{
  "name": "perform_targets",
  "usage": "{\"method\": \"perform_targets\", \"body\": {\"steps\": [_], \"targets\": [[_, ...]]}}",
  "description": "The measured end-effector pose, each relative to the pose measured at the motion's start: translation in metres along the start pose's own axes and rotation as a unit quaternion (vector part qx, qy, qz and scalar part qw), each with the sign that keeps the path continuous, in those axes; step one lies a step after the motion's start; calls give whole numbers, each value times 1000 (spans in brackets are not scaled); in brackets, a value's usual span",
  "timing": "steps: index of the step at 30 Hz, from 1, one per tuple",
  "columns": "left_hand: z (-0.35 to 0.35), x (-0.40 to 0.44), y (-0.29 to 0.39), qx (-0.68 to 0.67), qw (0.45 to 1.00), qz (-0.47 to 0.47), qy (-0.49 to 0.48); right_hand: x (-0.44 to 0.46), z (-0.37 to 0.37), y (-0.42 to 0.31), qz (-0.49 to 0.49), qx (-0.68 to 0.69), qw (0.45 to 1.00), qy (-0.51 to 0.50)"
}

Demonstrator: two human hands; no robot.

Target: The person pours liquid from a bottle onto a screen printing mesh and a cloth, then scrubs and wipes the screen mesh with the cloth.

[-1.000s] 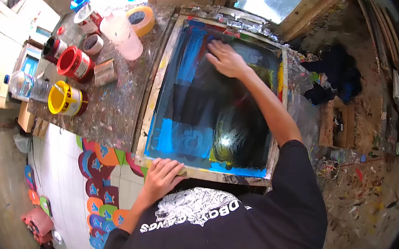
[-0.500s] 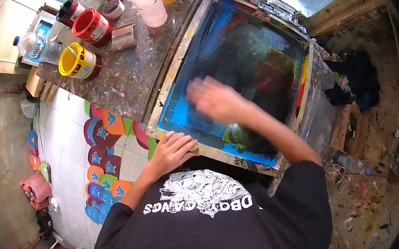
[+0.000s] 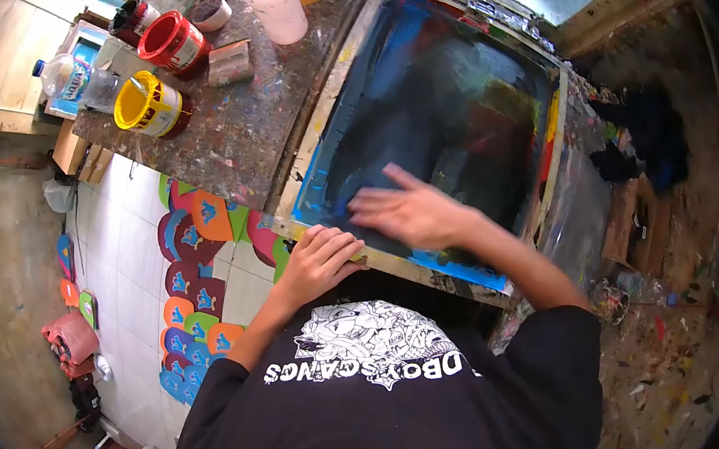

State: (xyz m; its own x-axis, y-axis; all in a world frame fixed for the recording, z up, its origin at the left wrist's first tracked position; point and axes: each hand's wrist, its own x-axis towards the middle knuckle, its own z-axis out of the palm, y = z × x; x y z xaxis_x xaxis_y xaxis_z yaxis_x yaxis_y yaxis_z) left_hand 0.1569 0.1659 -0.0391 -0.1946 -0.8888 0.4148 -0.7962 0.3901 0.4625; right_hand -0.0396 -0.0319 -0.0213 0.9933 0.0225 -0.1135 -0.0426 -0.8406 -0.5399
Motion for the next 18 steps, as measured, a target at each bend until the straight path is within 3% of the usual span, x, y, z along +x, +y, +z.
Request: {"method": "perform_targets", "body": {"steps": [1,3,5,6,9,13,16,18], "targets": [[2,-1,1,-9,1000,1,-3,-16,-8,24,19,-64,998,6],[3,-3,-3,-13,1000,-7,8,-40,-24,36,152,-84,981,90],[3,-3,-4,1,1000,2,-1,-42,-10,18,119,-93,986,70],[1,-3,-3,1,1000,3,-2,-44,3,1,106,32,993,49],[2,0,-5,-3,1000,7,0,-77,4,-41,75,97,992,-33],[0,1,-2,-9,1000,0,1,-165,-19,-47,187,33,968,-162],[0,2,-1,-9,1000,-2,-1,-181,-6,-41,163,31,980,-109],[-1,3,1,-6,1000,-2,1,-141,2,-40,111,76,989,-65]]}}
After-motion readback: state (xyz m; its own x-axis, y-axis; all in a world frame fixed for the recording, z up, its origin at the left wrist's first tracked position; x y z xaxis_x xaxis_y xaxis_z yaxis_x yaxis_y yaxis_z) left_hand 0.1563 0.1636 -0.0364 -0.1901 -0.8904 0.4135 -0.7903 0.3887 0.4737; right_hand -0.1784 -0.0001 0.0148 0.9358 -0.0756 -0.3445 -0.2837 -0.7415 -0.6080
